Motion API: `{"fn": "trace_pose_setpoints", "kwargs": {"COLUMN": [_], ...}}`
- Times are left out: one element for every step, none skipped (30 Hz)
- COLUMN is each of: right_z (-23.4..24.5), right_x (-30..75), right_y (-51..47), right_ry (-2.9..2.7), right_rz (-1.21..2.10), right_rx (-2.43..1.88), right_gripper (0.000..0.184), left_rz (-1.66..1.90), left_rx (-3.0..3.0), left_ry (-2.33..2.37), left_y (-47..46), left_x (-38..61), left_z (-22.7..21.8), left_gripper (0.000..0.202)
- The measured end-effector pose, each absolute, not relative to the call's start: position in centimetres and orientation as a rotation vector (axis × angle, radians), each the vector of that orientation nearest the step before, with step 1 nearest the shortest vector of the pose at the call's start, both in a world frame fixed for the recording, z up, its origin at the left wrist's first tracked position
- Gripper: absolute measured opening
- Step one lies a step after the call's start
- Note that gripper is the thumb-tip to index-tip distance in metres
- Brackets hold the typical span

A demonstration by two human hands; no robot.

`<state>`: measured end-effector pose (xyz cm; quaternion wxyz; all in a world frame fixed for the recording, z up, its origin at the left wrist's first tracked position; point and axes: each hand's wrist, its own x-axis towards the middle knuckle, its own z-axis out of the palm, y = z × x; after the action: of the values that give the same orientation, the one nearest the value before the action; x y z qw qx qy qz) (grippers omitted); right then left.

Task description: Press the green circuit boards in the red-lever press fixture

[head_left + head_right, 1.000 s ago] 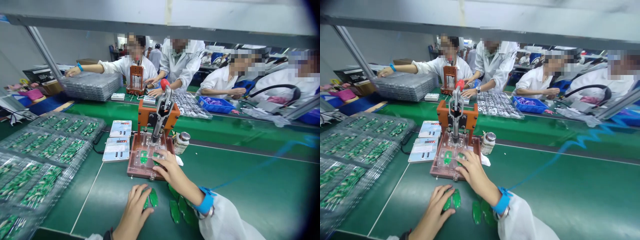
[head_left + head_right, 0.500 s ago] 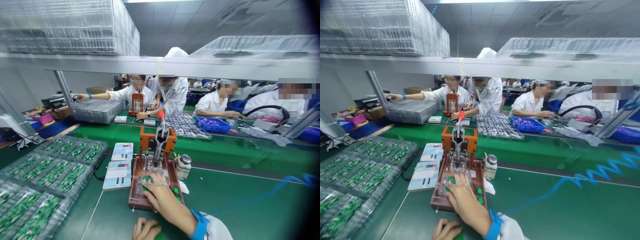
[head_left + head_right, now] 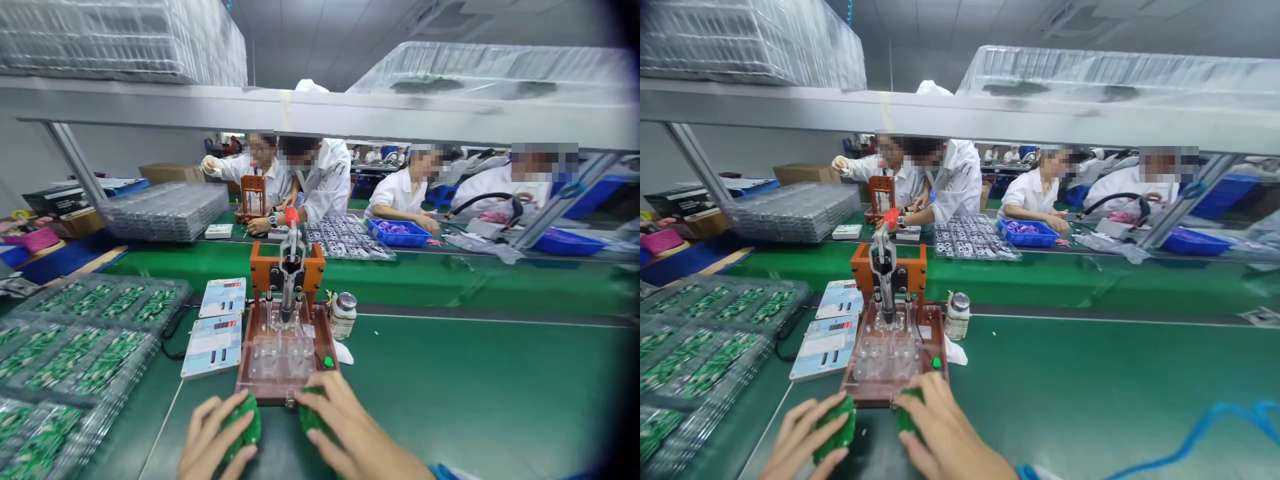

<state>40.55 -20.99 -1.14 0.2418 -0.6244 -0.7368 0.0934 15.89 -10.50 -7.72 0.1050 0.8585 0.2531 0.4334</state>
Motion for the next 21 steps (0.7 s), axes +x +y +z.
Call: {"fn": "trace_pose_setpoints", "kwargs": {"right_z": [-1.0, -0.9, -0.9, -0.9, -0.8, -0.7, -0.5, -0.2, 0.1, 0.4, 0.7, 1.0, 1.0, 0.9, 0.5, 0.0, -0.7, -1.4, -2.2, -2.8, -3.3], "right_x": [42.4, 44.7, 47.3, 50.2, 53.1, 55.8, 58.2, 60.1, 61.5, 62.3, 62.4, 62.0, 61.1, 59.6, 57.8, 55.6, 53.3, 51.0, 48.7, 46.7, 44.9], "right_y": [-21.3, -21.2, -20.7, -19.9, -18.7, -17.5, -16.1, -14.9, -13.8, -12.9, -12.3, -12.0, -11.9, -12.1, -12.5, -13.0, -13.6, -14.2, -14.7, -15.1, -15.4], "right_ry": [-1.922, -1.795, -1.637, -1.532, -1.450, -1.382, -1.320, -1.258, -1.201, -1.155, -1.123, -1.110, -1.117, -1.143, -1.187, -1.247, -1.322, -1.418, -1.528, -1.635, -1.733], "right_rz": [0.196, 0.095, -0.055, -0.109, -0.148, -0.174, -0.200, -0.228, -0.260, -0.294, -0.330, -0.366, -0.400, -0.428, -0.445, -0.446, -0.431, -0.394, -0.342, -0.292, -0.240], "right_rx": [-1.774, -1.865, -1.982, -2.062, -2.114, -2.150, -2.173, -2.186, -2.187, -2.177, -2.153, -2.114, -2.063, -2.000, -1.931, -1.861, -1.793, -1.731, -1.670, -1.614, -1.567], "right_gripper": [0.035, 0.034, 0.032, 0.031, 0.031, 0.032, 0.033, 0.036, 0.039, 0.042, 0.045, 0.046, 0.045, 0.042, 0.038, 0.035, 0.033, 0.032, 0.031, 0.028, 0.025], "left_rz": [1.259, 1.241, 1.227, 1.218, 1.208, 1.193, 1.168, 1.132, 1.093, 1.052, 1.017, 0.989, 0.965, 0.946, 0.924, 0.901, 0.873, 0.845, 0.824, 0.807, 0.795], "left_rx": [2.545, 2.558, 2.567, 2.567, 2.560, 2.548, 2.536, 2.523, 2.509, 2.496, 2.483, 2.474, 2.468, 2.468, 2.475, 2.487, 2.504, 2.523, 2.541, 2.556, 2.568], "left_ry": [0.742, 0.730, 0.713, 0.696, 0.681, 0.668, 0.654, 0.643, 0.635, 0.632, 0.631, 0.633, 0.635, 0.636, 0.632, 0.626, 0.621, 0.623, 0.628, 0.635, 0.644], "left_y": [-9.9, -9.3, -8.7, -8.2, -7.8, -7.5, -7.3, -7.2, -7.1, -7.1, -7.1, -7.1, -7.1, -7.0, -6.9, -6.8, -6.6, -6.3, -6.0, -5.8, -5.4], "left_x": [15.8, 16.0, 16.3, 16.8, 17.4, 18.1, 18.7, 19.4, 20.0, 20.5, 21.0, 21.4, 21.8, 22.2, 22.7, 23.1, 23.4, 23.8, 24.0, 24.0, 24.0], "left_z": [-7.2, -6.6, -6.1, -5.8, -5.5, -5.3, -5.2, -5.3, -5.4, -5.5, -5.6, -5.6, -5.7, -5.6, -5.6, -5.5, -5.4, -5.3, -5.2, -5.2, -5.1], "left_gripper": [0.022, 0.022, 0.022, 0.022, 0.022, 0.022, 0.023, 0.024, 0.024, 0.025, 0.025, 0.025, 0.026, 0.025, 0.025, 0.025, 0.025, 0.025, 0.027, 0.029, 0.033]}}
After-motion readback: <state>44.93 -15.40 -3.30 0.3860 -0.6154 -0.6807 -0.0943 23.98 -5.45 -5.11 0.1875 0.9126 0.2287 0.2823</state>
